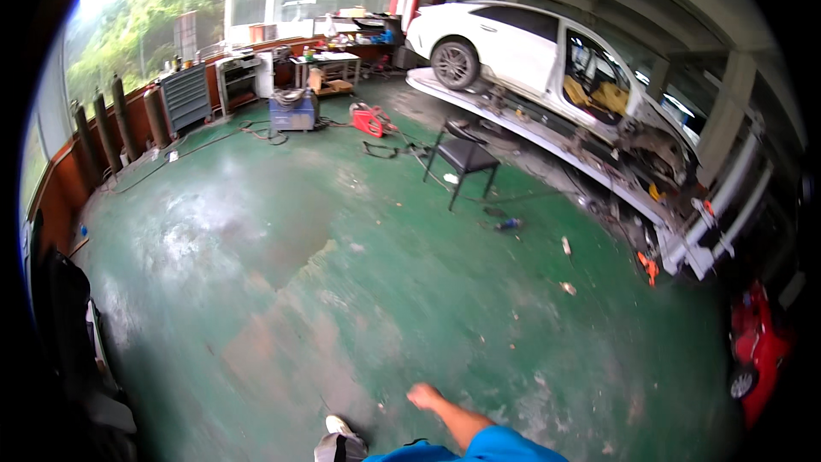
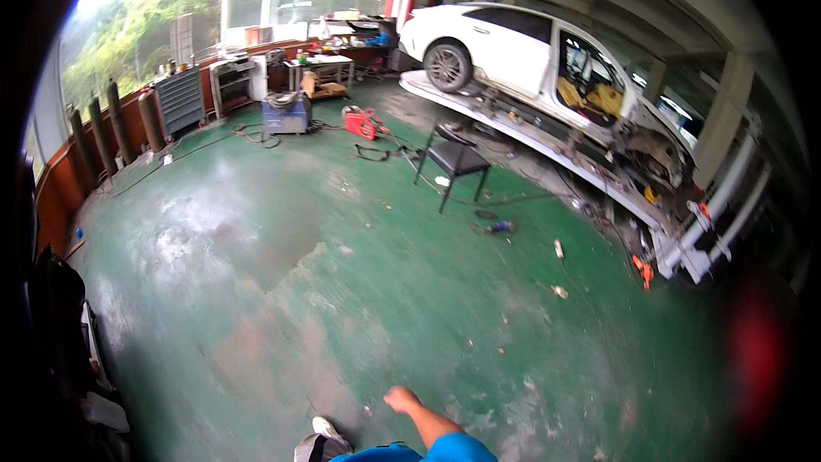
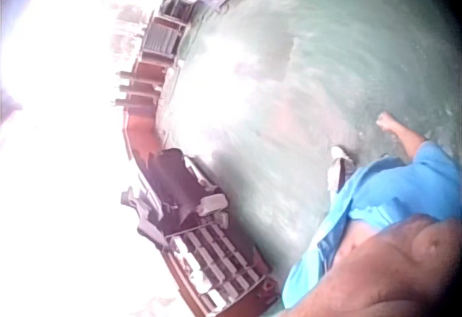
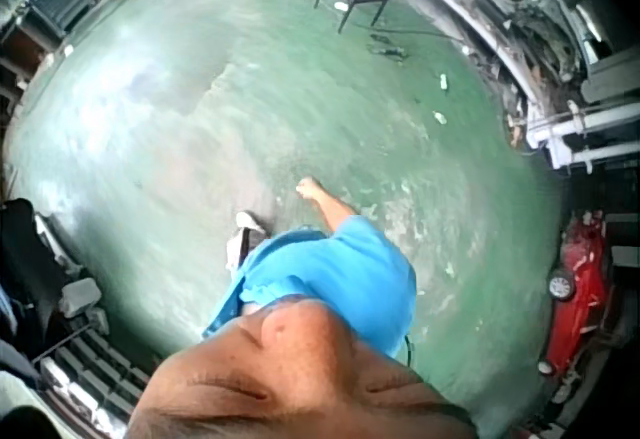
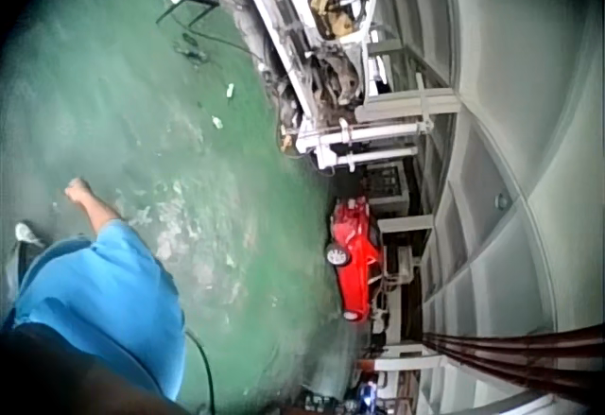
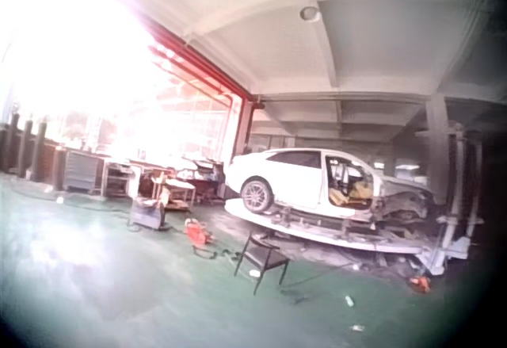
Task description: The person removes a car door handle, retrieves a screwdriver from a toolbox, and uses it to adjust the door mechanism. The person then reattaches the handle and tests the door opening and closing.
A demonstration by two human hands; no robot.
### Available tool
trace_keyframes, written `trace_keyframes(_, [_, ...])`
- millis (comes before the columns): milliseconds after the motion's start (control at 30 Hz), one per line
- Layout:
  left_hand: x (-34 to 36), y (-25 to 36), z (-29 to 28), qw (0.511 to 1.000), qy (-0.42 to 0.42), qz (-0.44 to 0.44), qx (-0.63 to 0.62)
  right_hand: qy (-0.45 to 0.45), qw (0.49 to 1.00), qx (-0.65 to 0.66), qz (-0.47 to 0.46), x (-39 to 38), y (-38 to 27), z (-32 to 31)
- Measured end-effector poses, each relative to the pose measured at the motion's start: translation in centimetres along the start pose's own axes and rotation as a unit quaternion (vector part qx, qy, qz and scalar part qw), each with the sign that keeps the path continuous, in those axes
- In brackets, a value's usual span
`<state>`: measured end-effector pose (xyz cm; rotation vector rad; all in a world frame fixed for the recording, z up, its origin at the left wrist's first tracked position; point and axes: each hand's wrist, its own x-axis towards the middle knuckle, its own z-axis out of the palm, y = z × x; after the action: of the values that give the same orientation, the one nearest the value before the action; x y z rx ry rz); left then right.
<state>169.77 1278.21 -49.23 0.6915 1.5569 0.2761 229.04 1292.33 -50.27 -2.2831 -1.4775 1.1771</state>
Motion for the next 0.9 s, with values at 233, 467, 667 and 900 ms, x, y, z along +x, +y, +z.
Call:
trace_keyframes(233, [22.6, 38.5, -12.6, 0.985, 0.105, 0.132, 0.030, -0.153, 0.945, 0.103, 0.268, 6.2, 1.5, 0.6])
trace_keyframes(467, [40.1, 68.4, -15.4, 0.945, 0.205, 0.217, 0.133, -0.078, 0.891, 0.279, 0.349, 32.5, -10.6, -4.8])
trace_keyframes(667, [49.5, 74.2, -15.2, 0.999, 0.022, 0.024, -0.023, 0.004, 0.908, 0.343, 0.239, 68.5, -23.5, -19.3])
trace_keyframes(900, [59.3, 82.0, -14.9, 0.991, 0.061, -0.097, -0.070, 0.057, 0.956, 0.287, 0.032, 98.9, -55.1, -43.8])
